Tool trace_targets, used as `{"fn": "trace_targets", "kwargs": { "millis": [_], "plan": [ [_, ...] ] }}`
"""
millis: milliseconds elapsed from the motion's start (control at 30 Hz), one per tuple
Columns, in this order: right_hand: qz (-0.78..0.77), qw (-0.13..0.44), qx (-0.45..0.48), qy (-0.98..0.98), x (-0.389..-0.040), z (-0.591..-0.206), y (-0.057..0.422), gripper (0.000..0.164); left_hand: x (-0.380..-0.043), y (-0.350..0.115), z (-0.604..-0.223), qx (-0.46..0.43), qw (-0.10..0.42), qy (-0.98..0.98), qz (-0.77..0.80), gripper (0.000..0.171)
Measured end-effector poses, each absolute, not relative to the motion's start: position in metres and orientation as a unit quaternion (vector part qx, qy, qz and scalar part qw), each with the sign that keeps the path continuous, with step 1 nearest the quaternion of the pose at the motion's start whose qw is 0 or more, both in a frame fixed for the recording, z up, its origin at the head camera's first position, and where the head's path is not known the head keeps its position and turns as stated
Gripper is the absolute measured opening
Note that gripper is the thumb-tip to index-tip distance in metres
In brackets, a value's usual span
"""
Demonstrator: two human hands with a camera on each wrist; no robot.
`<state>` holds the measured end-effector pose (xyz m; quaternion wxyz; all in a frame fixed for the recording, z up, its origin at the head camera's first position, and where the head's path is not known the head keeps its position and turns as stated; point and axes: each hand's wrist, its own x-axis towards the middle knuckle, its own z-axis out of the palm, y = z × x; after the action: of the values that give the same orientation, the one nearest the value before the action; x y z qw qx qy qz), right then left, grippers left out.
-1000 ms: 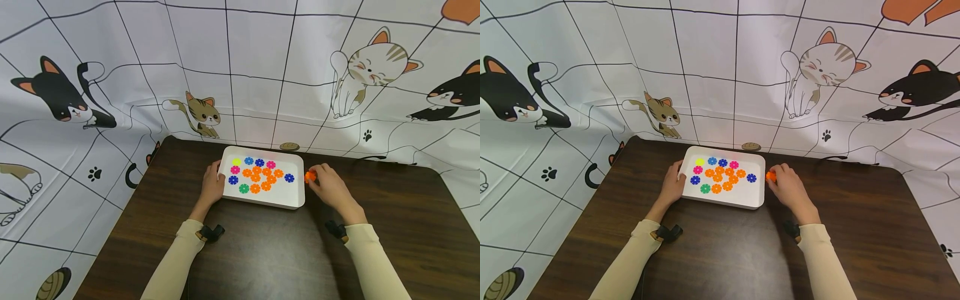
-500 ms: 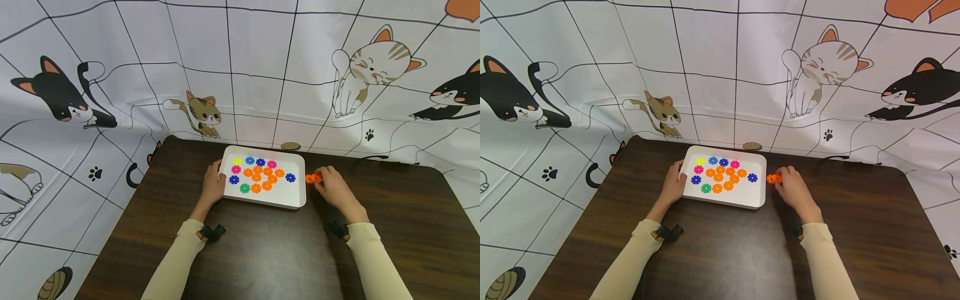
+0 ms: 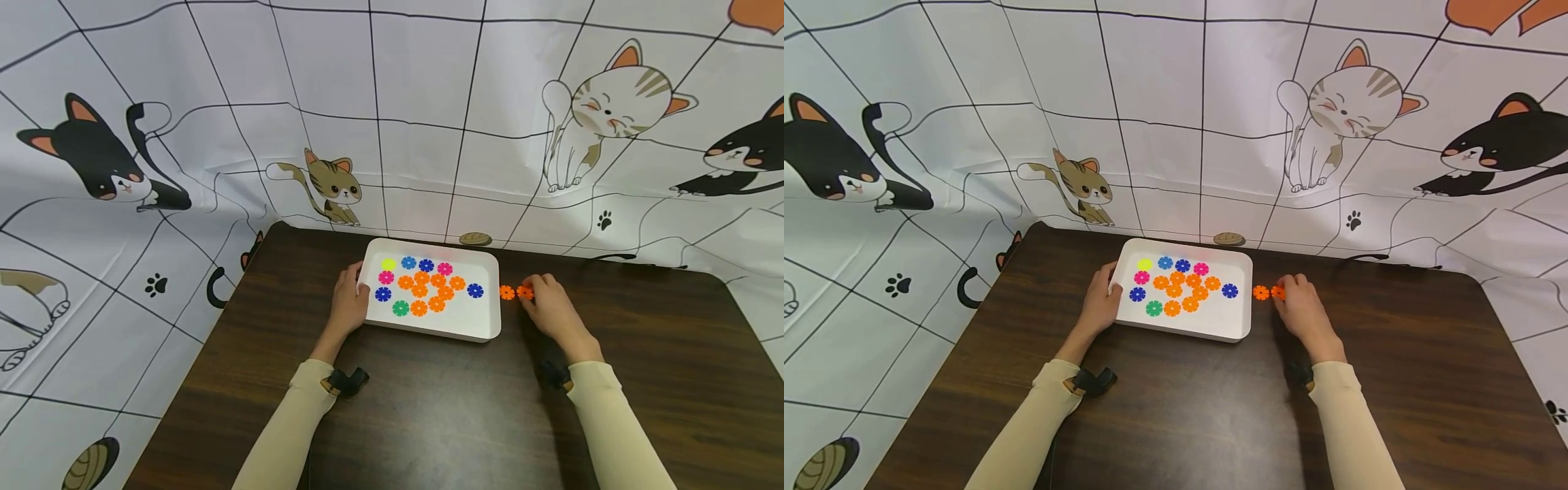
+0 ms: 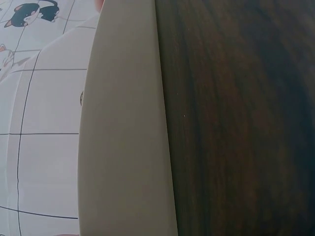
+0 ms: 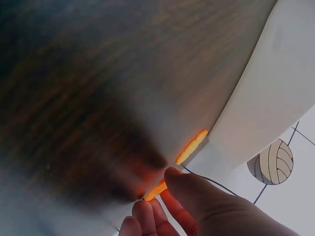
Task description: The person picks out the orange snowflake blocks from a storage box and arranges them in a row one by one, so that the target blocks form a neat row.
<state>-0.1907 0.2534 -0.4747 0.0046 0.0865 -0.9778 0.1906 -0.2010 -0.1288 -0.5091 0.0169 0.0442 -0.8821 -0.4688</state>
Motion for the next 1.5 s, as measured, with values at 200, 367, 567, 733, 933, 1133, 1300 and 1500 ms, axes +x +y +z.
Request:
{"fn": "trace_targets", "kwargs": {
  "millis": [200,367,567,733,933,1133,1300,1500],
  "plan": [
    [0.185,0.008,0.091,-0.978,-0.191,-0.474,0.253,0.033,-0.199,-0.128,-0.509,0.047,0.013,-0.881,-0.47,0.053],
    [0.183,0.013,0.094,-0.979,-0.19,-0.474,0.254,0.034,-0.2,-0.128,-0.509,0.048,0.011,-0.88,-0.472,0.052],
    [0.182,0.021,0.095,-0.979,-0.187,-0.474,0.256,0.036,-0.2,-0.128,-0.508,0.044,0.014,-0.878,-0.476,0.052],
    [0.17,0.014,0.083,-0.982,-0.186,-0.471,0.255,0.037,-0.202,-0.128,-0.509,0.043,0.016,-0.881,-0.471,0.053],
    [0.16,0.023,0.082,-0.983,-0.183,-0.466,0.25,0.039,-0.203,-0.128,-0.508,0.042,0.019,-0.88,-0.473,0.053],
    [0.165,0.046,0.097,-0.98,-0.181,-0.457,0.242,0.035,-0.202,-0.128,-0.508,0.04,0.02,-0.88,-0.473,0.052],
    [0.171,0.06,0.108,-0.978,-0.179,-0.448,0.232,0.033,-0.202,-0.128,-0.507,0.038,0.021,-0.877,-0.478,0.052],
    [0.175,0.055,0.114,-0.976,-0.177,-0.443,0.221,0.034,-0.201,-0.13,-0.511,0.043,0.02,-0.877,-0.479,0.052]
  ]
}}
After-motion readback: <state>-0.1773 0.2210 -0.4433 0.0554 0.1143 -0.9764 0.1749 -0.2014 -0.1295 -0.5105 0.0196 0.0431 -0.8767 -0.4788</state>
